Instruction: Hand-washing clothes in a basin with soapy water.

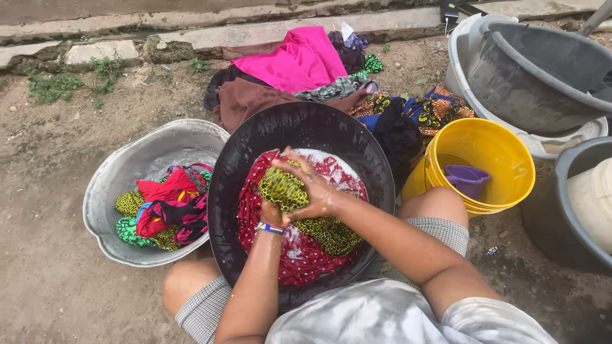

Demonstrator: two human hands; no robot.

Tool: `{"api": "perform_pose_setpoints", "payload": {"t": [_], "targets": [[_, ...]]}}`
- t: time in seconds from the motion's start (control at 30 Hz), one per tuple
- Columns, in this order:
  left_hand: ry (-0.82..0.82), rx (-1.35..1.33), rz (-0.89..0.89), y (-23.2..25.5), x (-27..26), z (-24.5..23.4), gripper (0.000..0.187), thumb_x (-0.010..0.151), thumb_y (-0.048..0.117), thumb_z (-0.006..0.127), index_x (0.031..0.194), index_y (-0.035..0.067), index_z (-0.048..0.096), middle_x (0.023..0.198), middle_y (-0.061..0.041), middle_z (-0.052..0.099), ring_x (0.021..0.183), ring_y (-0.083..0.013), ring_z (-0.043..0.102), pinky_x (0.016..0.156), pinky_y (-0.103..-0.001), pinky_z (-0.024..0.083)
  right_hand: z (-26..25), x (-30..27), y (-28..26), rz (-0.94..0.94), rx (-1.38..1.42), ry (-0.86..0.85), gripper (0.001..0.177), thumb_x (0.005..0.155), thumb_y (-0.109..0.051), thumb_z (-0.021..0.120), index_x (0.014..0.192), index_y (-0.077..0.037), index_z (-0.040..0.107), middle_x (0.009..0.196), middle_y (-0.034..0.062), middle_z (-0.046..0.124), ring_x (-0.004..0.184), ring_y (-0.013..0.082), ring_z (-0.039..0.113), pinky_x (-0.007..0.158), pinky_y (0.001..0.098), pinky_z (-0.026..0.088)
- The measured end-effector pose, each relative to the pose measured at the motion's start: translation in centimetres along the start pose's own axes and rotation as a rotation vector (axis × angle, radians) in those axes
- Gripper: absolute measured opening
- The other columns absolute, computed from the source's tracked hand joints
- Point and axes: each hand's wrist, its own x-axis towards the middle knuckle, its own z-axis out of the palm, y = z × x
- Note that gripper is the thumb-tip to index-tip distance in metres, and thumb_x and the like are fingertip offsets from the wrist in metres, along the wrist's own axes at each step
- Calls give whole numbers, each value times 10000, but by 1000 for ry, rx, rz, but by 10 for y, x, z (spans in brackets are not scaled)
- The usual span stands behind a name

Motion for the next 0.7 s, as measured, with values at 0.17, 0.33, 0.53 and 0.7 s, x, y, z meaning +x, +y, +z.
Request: {"api": "perform_pose_setpoints", "payload": {"t": [0.17, 0.33, 0.53, 0.7], "targets": [[11, -179, -68, 12, -4, 35, 458, 958, 353, 643, 1331, 87, 625, 1263, -88, 699, 1156, -243, 678, 1029, -442, 544, 12, 12, 30, -166, -71, 127, 737, 538, -278, 914, 1214, -105, 679, 1408, 144, 583, 1359, 385, 534, 1164, 458, 422], [-134, -150, 53, 22, -3, 32, 629, 790, 332, 818, 1356, 132, 628, 1296, -53, 685, 1211, -224, 640, 1094, -426, 490, -34, 27, -35, -277, 34, 123, 470, 702, -327, 911, 1040, -68, 713, 1251, 115, 647, 1204, 343, 610, 1037, 467, 450], [-60, -132, 23, 32, -18, 56, 758, 647, 173, 707, 1390, 79, 589, 1287, -81, 687, 1202, -256, 659, 1090, -414, 507, 21, 20, 5, 123, 84, 352, 370, 859, -235, 776, 1168, -53, 685, 1260, 133, 609, 1227, 327, 609, 1079, 442, 477], [43, 94, 6, 31, -12, 68, 709, 736, 53, 529, 1444, 68, 571, 1302, -83, 659, 1203, -240, 627, 1049, -378, 492, 22, 0, -4, -127, -68, 475, 561, 886, -46, 603, 1385, -285, 692, 1580, 144, 446, 1480, 378, 500, 1237, 406, 452]]}}
